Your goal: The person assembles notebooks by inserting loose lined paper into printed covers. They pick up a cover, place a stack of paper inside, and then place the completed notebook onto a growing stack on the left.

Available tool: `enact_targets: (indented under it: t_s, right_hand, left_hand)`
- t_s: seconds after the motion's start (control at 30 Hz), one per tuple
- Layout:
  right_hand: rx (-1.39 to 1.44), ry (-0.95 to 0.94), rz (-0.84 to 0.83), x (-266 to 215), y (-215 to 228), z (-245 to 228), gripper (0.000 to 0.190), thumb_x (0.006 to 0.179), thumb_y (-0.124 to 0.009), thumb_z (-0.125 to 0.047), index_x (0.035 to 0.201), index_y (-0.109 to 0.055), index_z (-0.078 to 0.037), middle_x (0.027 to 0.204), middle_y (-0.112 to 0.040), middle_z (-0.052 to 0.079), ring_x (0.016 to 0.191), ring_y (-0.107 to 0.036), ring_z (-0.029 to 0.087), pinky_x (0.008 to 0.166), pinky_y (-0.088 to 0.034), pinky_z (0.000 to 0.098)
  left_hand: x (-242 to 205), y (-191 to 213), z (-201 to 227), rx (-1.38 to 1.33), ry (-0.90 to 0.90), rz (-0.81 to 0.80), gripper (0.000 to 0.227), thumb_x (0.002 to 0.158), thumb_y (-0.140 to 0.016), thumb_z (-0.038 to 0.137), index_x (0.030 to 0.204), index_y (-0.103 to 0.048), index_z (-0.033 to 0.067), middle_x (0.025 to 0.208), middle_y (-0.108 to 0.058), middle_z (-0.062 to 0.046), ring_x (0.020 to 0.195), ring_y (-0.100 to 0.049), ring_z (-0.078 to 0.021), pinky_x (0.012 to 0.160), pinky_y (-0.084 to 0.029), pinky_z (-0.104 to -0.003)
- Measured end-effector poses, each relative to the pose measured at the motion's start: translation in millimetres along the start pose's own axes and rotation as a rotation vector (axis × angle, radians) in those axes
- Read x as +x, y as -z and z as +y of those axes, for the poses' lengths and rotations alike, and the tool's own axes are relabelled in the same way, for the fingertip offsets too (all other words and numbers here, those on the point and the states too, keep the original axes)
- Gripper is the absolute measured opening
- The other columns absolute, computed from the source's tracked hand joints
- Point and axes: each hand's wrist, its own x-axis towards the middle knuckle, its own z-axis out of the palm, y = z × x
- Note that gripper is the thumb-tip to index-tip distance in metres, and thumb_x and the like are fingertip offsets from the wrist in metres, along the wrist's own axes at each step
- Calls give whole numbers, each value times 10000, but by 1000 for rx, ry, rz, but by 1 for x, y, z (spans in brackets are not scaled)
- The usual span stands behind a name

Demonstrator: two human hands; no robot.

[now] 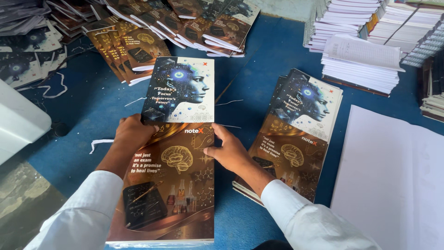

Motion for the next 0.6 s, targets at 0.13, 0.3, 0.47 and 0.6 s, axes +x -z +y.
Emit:
enact_targets:
  t_s: [0.13, 0.3, 0.47, 0.6]
  right_hand:
    - [-136, -60, -44, -8, 5, -20, 871, 848, -740, -183, 1561, -256, -51, 1571, -413, 193, 1480, -376, 283, 1192, -328, 373]
    - [-320, -138, -123, -9, 2, -30, 840, 942, -639, -265, 1584, -135, -66, 1606, -319, 200, 1473, -343, 318, 1202, -297, 384]
    - [-478, 11, -86, -5, -11, -17, 812, 986, -610, -227, 1575, -107, 17, 1628, -189, 295, 1506, -258, 403, 1214, -281, 440]
    - [-531, -224, -123, -8, -12, -33, 805, 987, -575, -278, 1592, -101, -41, 1646, -108, 301, 1483, -264, 421, 1191, -325, 444]
  left_hand:
    - [-3, -2, 0, -27, 36, 3, 587, 794, -821, 395, 1220, -660, 24, 1317, -520, -283, 1227, -523, -456, 1024, -461, -479]
    - [2, -3, -6, -32, 0, -39, 559, 819, -786, 384, 1190, -683, -22, 1222, -682, -249, 1225, -611, -395, 1068, -477, -465]
    - [17, -22, -14, 100, -27, 23, 578, 841, -796, 418, 1196, -683, -23, 1237, -658, -249, 1231, -579, -395, 1101, -418, -495]
    - [11, -25, -9, 95, 34, 9, 595, 851, -784, 414, 1272, -653, 15, 1371, -573, -229, 1334, -485, -412, 1110, -418, -537]
